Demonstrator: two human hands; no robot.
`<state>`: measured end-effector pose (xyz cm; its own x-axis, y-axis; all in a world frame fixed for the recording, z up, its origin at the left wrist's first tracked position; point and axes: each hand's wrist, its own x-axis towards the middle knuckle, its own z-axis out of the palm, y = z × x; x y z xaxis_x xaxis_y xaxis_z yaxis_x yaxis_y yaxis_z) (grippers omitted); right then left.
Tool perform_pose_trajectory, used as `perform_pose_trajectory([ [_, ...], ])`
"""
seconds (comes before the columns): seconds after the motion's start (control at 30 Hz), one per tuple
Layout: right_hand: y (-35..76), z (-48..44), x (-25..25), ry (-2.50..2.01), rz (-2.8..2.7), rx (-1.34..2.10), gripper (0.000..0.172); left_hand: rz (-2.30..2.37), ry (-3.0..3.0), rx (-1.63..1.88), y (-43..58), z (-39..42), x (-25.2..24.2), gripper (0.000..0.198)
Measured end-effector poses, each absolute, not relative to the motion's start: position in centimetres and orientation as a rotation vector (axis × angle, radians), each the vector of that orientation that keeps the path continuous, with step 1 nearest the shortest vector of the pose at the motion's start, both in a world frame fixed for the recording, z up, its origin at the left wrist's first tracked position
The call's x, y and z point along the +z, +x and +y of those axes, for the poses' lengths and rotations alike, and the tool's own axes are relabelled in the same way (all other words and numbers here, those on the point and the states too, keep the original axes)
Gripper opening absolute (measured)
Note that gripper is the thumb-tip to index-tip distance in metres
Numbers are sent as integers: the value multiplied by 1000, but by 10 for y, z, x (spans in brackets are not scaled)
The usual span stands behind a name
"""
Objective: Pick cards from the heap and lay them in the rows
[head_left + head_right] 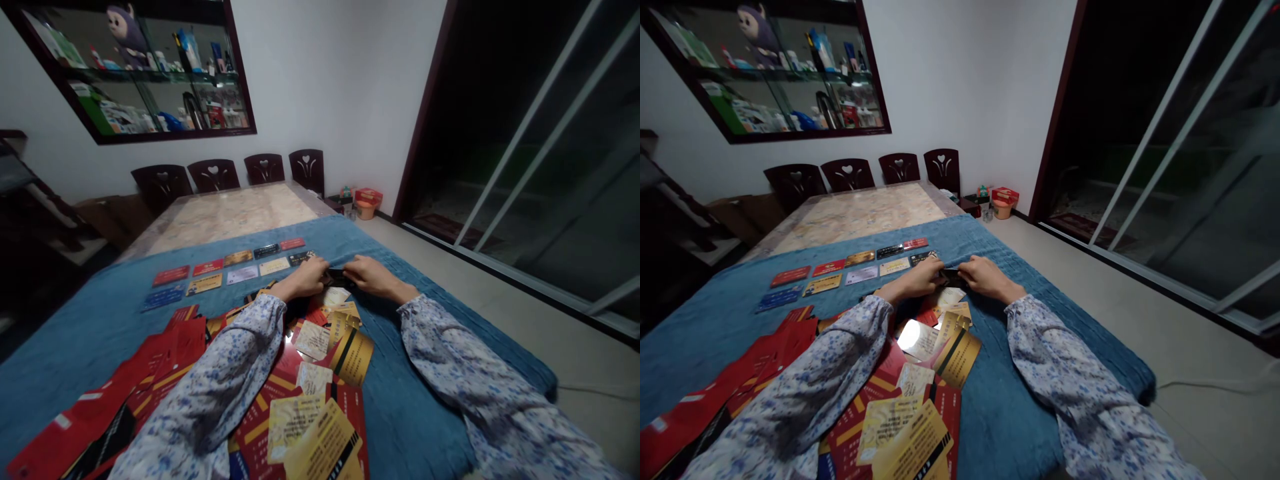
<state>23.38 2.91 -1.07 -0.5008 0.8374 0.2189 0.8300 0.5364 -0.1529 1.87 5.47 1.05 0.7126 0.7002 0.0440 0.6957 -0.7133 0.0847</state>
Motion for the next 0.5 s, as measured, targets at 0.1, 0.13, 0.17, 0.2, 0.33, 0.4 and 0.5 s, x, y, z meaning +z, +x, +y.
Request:
perform_pose_trajectory([
  [0.1,232,28,-10,-1473,-2494,21,28,1215,2881,113,21,49,12,22],
  [0.13,232,27,-9,-1491,-2491,22,29,1229,2896,116,22,48,12,23],
  [0.17,231,26,-9,-1500,-2492,24,30,1241,2909,118,23,46,12,24],
  [0.2,231,25,-8,-1500,-2495,25,30,1253,2917,118,25,45,12,24],
  [0.33,230,21,-5,-1466,-2508,-4,32,1283,2900,97,28,44,11,24],
  [0.4,227,20,-4,-1450,-2511,-64,34,1281,2897,99,29,44,11,24],
  [0.5,221,20,-3,-1434,-2515,-141,33,1265,2905,124,29,45,10,24],
])
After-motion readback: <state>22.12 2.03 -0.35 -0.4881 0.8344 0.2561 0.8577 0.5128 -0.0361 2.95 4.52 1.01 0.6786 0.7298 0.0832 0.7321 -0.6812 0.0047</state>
